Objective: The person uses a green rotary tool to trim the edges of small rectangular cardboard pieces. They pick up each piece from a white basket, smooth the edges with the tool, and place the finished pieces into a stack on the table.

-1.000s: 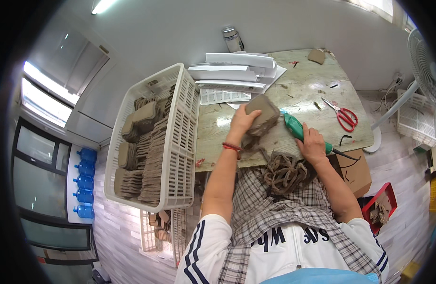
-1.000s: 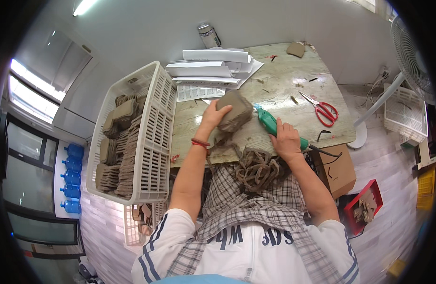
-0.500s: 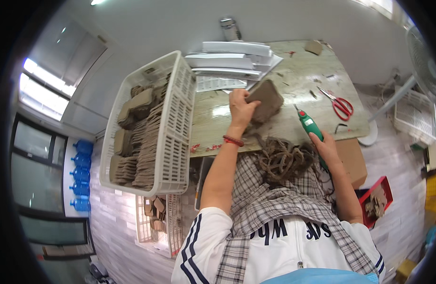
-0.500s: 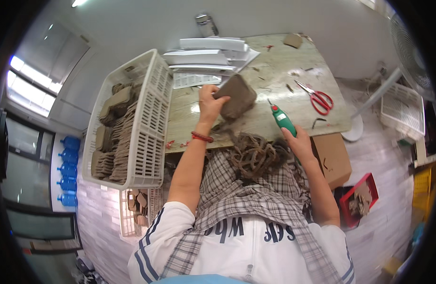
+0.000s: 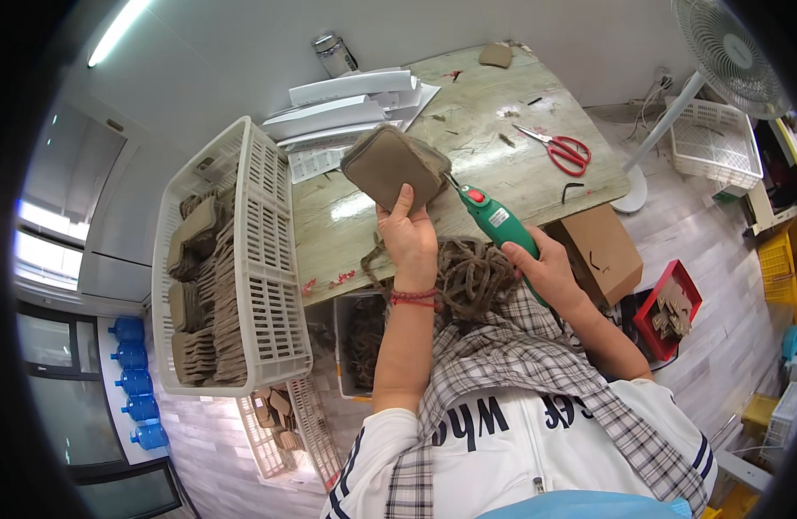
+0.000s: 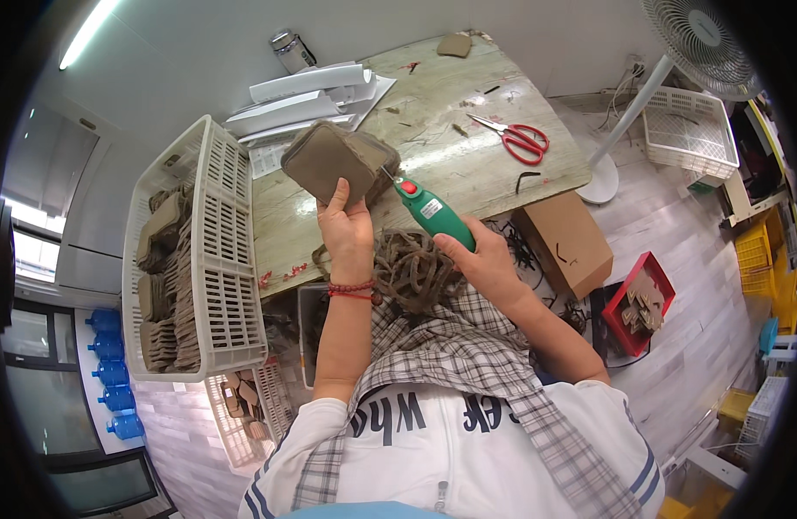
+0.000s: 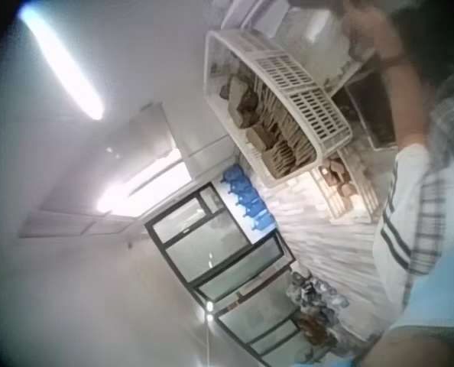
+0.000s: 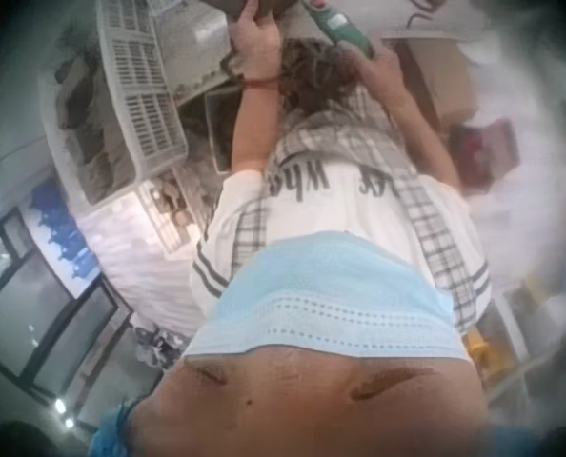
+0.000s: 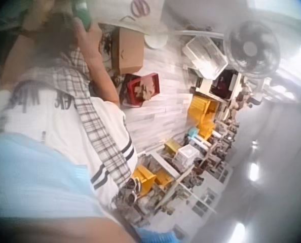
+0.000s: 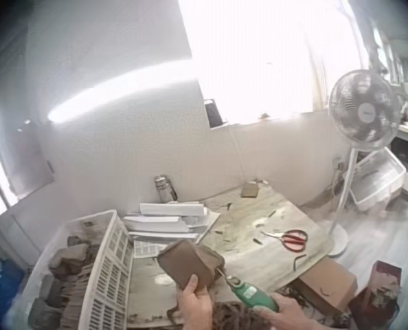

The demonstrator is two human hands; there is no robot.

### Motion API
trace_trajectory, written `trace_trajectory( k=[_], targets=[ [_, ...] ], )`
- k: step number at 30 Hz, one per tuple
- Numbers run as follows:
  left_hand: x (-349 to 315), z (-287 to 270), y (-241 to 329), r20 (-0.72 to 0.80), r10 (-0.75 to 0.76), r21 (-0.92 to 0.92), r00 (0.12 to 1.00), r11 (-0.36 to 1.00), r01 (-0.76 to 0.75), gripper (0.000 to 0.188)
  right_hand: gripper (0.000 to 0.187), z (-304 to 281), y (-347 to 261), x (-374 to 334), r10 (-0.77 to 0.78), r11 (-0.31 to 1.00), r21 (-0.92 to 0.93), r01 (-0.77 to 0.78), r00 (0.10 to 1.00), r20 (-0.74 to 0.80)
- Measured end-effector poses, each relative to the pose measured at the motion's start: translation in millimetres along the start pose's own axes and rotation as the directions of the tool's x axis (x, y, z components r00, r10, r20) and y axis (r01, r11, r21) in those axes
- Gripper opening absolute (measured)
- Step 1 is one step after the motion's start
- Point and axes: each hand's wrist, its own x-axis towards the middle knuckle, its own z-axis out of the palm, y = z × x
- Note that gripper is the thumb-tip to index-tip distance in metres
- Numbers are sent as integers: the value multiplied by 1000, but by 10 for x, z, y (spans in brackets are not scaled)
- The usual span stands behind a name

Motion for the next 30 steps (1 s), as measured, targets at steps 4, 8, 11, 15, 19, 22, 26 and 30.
trace_trajectory(
  k=[4,8,11,15,19,22,26,30],
  targets=[
    [-56,24,-85,4,-38,-73,999,997,38,42,33,25,-51,-73,-26,1000,-12,26,1000,-5],
    [-76,15,-128,-8,-62,-104,998,993,61,44,36,24,-57,-100,-7,1000,-23,7,1000,1],
    [-107,6,-183,-30,-75,-104,997,992,72,45,42,8,-18,-101,-7,999,-39,7,1000,-7],
    [-189,16,-206,-47,-84,-69,995,994,80,45,42,2,5,-87,-13,999,-36,12,1000,-17],
    [-284,-6,-234,-1,-135,-18,991,991,135,43,41,-4,22,-79,-35,999,-35,33,998,-44],
    [-353,-44,-265,19,-170,-2,985,985,170,43,41,-16,19,-61,-48,999,-17,47,997,-55],
    [-406,-112,-331,31,-204,21,978,979,204,42,40,-38,-32,-41,-45,999,1,45,997,-59],
    [-462,-164,-365,63,-250,52,966,968,247,41,38,-66,-86,-21,-54,998,24,56,996,-72]
  ],
)
